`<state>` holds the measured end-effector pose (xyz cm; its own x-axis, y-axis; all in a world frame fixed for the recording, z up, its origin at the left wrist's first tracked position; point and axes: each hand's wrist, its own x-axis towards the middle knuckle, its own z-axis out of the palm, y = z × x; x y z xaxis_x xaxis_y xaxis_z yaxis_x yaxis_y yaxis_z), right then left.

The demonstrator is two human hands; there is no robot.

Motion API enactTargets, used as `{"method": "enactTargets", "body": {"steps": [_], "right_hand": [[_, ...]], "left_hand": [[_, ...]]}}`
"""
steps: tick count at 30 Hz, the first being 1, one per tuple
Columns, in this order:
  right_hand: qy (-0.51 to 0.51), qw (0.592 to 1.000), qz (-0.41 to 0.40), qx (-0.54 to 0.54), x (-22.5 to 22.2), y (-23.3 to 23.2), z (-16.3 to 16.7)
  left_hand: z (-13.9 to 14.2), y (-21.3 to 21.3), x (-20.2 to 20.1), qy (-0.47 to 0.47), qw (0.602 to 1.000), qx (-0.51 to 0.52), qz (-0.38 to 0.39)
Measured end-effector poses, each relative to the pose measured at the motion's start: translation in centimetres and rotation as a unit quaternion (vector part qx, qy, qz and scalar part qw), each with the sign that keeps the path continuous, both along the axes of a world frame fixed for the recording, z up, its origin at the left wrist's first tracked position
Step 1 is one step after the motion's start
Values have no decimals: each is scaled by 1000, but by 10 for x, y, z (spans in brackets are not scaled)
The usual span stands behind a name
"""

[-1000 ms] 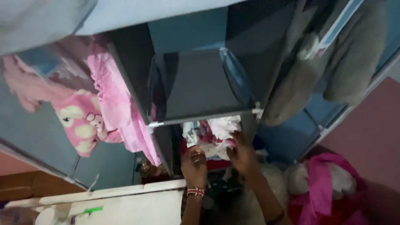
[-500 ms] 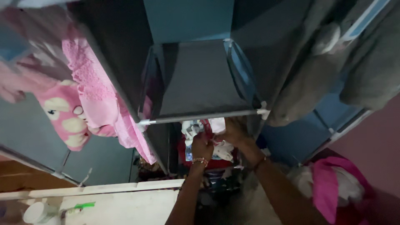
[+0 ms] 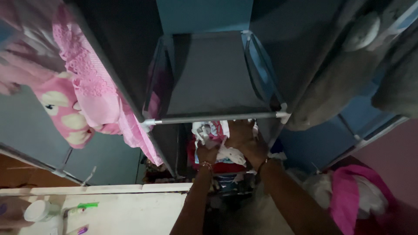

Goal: The person removes toiletries, containers, scissors, a notebook and other small items from a bedroom shelf and places them on a mat on the floor. They then take folded clothes from the shelf compartments and stack them on a pile beside a teddy bear.

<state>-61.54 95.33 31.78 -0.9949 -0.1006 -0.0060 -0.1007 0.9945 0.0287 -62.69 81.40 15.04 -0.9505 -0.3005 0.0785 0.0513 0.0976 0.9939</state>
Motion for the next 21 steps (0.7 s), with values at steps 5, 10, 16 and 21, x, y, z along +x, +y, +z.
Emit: {"method": "enactTargets", "body": {"steps": [5, 10, 16, 21], "right_hand": [[-3, 1000, -11, -29, -8, 3, -13], [-10, 1000, -14, -19, -4, 6, -11], [-15, 999, -25, 40, 7, -5, 1], [58, 998, -21, 32, 7, -11, -9]], "left_hand": [[-23, -6, -12, -37, 998, 50, 7], [-24, 2, -14, -52, 966, 254, 16], [-26, 5, -22, -19, 923, 381, -52], [-27, 5, -27, -114, 933, 342, -2]]}}
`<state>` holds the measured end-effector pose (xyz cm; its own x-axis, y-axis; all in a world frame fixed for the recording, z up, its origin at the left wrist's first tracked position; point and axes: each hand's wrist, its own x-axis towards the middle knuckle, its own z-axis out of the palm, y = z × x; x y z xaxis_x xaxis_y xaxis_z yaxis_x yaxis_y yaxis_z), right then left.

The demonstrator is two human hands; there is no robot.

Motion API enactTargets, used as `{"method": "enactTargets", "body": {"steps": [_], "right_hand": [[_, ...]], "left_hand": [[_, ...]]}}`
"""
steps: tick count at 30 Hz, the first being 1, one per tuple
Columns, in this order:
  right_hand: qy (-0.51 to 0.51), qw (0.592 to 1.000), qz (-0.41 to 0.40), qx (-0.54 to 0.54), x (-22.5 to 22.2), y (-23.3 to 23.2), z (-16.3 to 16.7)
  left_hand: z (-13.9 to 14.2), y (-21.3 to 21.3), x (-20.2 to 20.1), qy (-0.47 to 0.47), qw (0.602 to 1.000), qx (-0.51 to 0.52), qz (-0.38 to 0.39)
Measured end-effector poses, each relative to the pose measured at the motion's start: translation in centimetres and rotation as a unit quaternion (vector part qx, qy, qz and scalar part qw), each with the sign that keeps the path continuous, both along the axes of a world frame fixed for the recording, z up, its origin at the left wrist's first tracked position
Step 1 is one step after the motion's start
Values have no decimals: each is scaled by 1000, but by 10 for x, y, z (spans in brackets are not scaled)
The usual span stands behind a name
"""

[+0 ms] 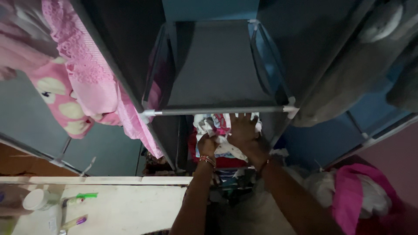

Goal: The person removes toiletries, containers, scissors, a notebook and other small items from a bedroom shelf and places them on a mat on the floor. They then take folded clothes from the shelf compartments and stack them on a pile beside a teddy bear.

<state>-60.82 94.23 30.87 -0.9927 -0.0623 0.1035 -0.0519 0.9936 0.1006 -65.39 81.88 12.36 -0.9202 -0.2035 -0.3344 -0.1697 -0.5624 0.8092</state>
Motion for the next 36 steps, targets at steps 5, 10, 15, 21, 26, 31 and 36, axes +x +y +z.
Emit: {"method": "enactTargets", "body": {"steps": [5, 10, 15, 21, 26, 31, 36], "right_hand": [[50, 998, 8, -38, -9, 7, -21], [139, 989, 20, -37, -7, 15, -38], [101, 994, 5, -50, -9, 18, -40], [160, 977, 39, -135, 5, 15, -20], [104, 985, 33, -136, 22, -2, 3], [218, 961, 111, -126, 48, -8, 8], [297, 926, 166, -165, 68, -8, 13]], "left_hand": [[-1, 0, 4, -41, 995, 92, 26], [-11, 8, 2, -78, 975, 199, 62], [-31, 10, 4, 44, 972, 231, -21], [0, 19, 13, 20, 949, 314, -28], [58, 29, 42, 22, 952, 305, 14], [113, 37, 63, 69, 977, 202, 0], [141, 30, 85, 35, 962, 266, -57]]}}
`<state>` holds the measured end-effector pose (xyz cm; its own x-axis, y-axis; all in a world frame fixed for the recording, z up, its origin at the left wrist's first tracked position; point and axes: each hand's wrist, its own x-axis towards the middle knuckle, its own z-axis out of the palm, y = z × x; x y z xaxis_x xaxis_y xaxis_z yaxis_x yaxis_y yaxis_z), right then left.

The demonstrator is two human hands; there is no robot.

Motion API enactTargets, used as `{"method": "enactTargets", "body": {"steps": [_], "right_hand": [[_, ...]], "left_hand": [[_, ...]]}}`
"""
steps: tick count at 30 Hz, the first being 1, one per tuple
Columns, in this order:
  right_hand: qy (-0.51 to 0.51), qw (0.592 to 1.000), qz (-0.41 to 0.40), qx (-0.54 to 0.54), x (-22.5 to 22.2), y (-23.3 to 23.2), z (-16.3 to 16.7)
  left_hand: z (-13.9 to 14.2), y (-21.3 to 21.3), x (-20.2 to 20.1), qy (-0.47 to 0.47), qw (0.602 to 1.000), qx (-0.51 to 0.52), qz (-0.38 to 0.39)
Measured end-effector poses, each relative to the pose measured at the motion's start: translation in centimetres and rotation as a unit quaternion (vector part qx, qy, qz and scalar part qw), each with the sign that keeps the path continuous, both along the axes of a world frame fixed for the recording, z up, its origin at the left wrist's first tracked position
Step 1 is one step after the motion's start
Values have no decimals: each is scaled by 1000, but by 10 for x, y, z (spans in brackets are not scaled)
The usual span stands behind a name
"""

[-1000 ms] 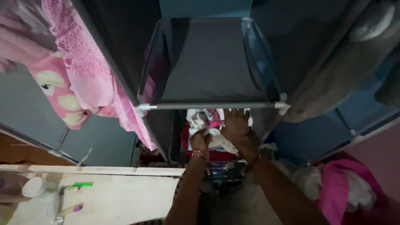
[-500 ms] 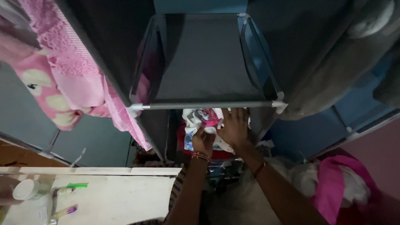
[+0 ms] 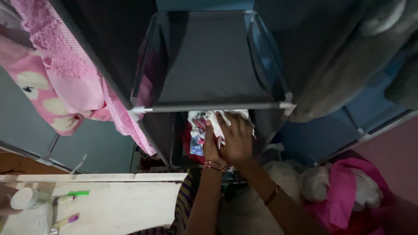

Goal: The person removes toiletries, containers, scissors, a notebook and other small items from a bedroom shelf and places them on a mat on the floor. They then take folded clothes from the shelf compartments and stack them on a pile beside a teddy bear.

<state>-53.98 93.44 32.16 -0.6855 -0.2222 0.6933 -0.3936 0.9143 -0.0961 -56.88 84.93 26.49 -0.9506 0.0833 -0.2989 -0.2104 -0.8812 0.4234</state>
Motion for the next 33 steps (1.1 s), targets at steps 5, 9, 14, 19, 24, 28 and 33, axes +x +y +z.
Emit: {"method": "enactTargets", "body": {"steps": [5, 9, 14, 19, 24, 28, 33], "right_hand": [[22, 998, 46, -45, 24, -1, 17], [23, 997, 45, -56, 54, -3, 25], [38, 994, 62, -78, 76, -6, 26], [2, 990, 91, -112, 105, 3, 24], [-5, 983, 101, -151, 134, 0, 31], [-6, 974, 101, -203, 155, -6, 40], [-78, 908, 64, -406, 180, -10, 39]], "left_hand": [[17, 0, 21, 8, 1000, 4, -3], [23, -5, 48, 50, 998, 32, -28], [11, -8, 77, 66, 996, -60, -23], [1, -7, 89, 29, 956, -288, 47], [15, -7, 115, 106, 977, -143, 115], [17, -10, 135, 89, 982, -113, 126], [-8, -18, 160, 194, 871, -411, 184]]}}
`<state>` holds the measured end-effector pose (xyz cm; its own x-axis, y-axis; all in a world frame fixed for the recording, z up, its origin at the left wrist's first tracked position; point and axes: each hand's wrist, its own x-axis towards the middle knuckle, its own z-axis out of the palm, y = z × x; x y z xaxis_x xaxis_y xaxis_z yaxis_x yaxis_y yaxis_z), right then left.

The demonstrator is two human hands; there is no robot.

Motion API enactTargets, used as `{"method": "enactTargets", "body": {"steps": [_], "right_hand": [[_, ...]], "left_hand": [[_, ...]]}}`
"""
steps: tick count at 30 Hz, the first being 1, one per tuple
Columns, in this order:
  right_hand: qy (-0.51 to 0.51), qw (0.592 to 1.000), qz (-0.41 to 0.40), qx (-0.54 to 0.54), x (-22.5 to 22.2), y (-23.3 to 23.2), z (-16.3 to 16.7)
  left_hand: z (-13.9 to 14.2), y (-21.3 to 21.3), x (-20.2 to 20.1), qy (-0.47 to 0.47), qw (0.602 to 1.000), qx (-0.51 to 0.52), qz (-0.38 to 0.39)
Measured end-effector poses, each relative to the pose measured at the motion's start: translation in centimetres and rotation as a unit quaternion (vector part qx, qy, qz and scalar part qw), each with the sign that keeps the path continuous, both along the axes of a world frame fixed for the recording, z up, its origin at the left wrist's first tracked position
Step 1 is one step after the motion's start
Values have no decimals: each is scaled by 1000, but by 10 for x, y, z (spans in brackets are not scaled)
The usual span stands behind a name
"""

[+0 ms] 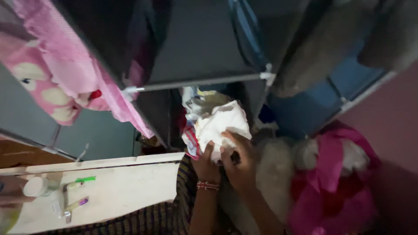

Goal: The person removes toiletries, containers, scissors, a notebook and other small items from a bedroom shelf and places them on a mat on the floor. They then take folded clothes from the shelf compartments and stack them on a pile beside a teddy bear.

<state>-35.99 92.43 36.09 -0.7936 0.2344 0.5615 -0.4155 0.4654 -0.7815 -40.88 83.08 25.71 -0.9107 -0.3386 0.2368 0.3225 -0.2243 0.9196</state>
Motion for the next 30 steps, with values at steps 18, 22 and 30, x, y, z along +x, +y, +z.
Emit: {"method": "enactTargets", "body": {"steps": [18, 22, 30], "right_hand": [[-341, 806, 144, -462, 29, 75, -115], [-355, 805, 115, -461, 49, 92, -116], [-252, 820, 66, -510, 90, 115, -129]], "left_hand": [[-52, -16, 71, -209, 897, 329, -209], [-55, -3, 82, -189, 890, 333, -248], [-65, 36, 104, -260, 856, 340, -290]]}}
